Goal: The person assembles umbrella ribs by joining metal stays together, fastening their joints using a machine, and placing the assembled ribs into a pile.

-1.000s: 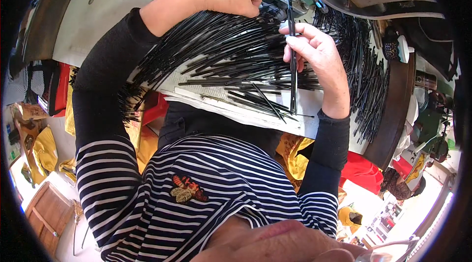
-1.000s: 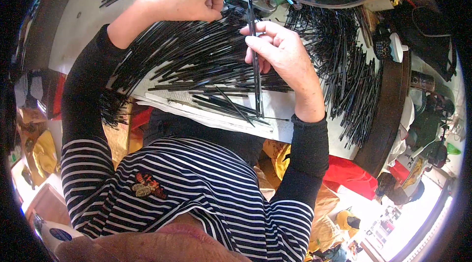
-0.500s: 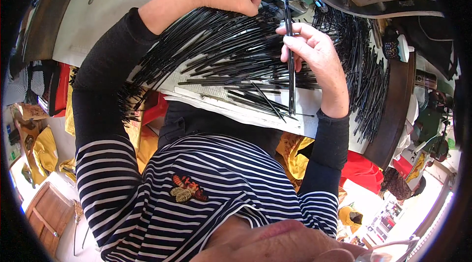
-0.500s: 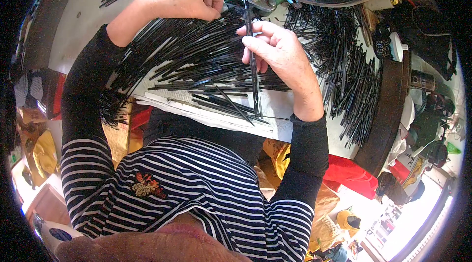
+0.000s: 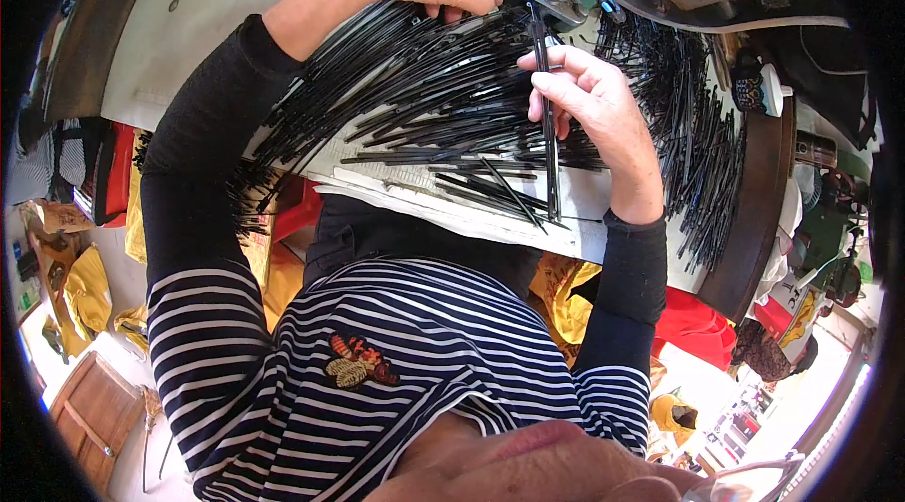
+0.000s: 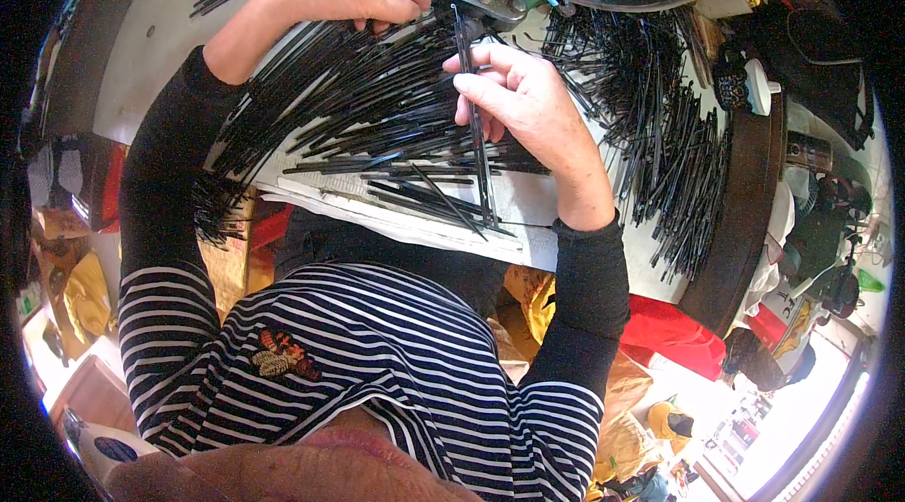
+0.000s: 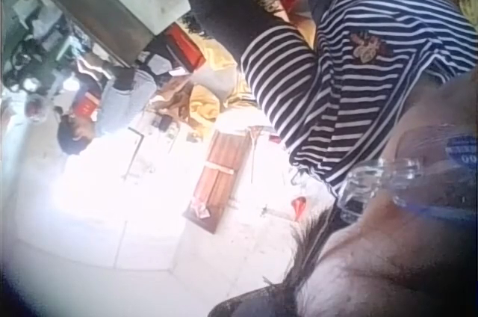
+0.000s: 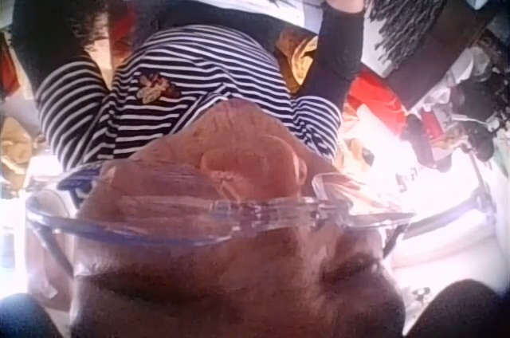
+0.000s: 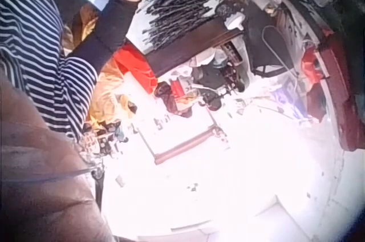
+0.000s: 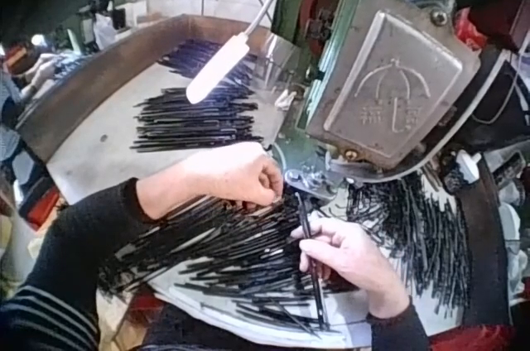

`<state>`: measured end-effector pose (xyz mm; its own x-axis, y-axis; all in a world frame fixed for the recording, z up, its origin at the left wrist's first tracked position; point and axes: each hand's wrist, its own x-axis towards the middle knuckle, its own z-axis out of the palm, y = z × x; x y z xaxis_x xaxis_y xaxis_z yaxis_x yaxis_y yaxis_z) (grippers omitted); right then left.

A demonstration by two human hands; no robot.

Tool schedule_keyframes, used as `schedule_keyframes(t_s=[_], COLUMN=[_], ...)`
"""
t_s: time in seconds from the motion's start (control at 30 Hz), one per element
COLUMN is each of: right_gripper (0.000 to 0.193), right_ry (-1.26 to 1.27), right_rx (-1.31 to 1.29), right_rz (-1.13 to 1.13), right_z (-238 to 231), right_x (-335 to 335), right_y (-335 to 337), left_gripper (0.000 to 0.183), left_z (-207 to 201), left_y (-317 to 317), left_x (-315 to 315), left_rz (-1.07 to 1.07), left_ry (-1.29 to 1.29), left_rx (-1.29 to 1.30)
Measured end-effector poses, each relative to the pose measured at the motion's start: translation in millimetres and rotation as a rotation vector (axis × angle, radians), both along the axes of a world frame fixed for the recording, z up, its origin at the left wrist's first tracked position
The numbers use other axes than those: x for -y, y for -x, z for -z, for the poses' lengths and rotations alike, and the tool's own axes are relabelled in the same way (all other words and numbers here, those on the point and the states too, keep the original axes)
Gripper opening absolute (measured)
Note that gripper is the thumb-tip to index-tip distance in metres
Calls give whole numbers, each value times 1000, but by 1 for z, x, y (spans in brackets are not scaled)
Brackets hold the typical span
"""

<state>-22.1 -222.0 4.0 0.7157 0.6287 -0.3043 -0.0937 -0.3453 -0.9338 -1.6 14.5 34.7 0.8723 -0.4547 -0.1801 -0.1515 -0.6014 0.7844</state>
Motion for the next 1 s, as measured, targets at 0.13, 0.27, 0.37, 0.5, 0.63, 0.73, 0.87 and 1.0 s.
schedule_keyframes(t_s=[0.13, 0.27, 0.37, 0.5, 0.63, 0.73, 0.87, 1.0], right_gripper=[27, 27, 27, 27, 26, 26, 27, 27], right_ry=[1, 10, 13, 9, 7, -10, -35, -55], right_rx=[4, -2, -1, 2, 19, 12, -1, -5], right_rz=[0, 4, -1, -2, -10, 7, 30, 31], right_z=[0, -2, -2, 0, -1, 0, -3, -3], right_x=[0, -1, -1, 0, 0, 2, -2, -1], right_y=[0, 1, 0, 0, 0, 0, 2, 3], left_gripper=[23, 24, 23, 18, 20, 26, 22, 26], left_z=[1, -3, 8, 27, 30, 17, 27, 39], left_y=[-2, 3, 6, 12, 14, 14, 2, -7], left_x=[-1, -1, 2, 21, 22, 22, 18, 13], left_rz=[-3, 92, 149, -58, -37, -119, -171, -137], left_ry=[-13, -71, -99, -198, -290, -72, 195, 352], left_rx=[-39, 191, 358, 452, 590, 271, 148, 58])
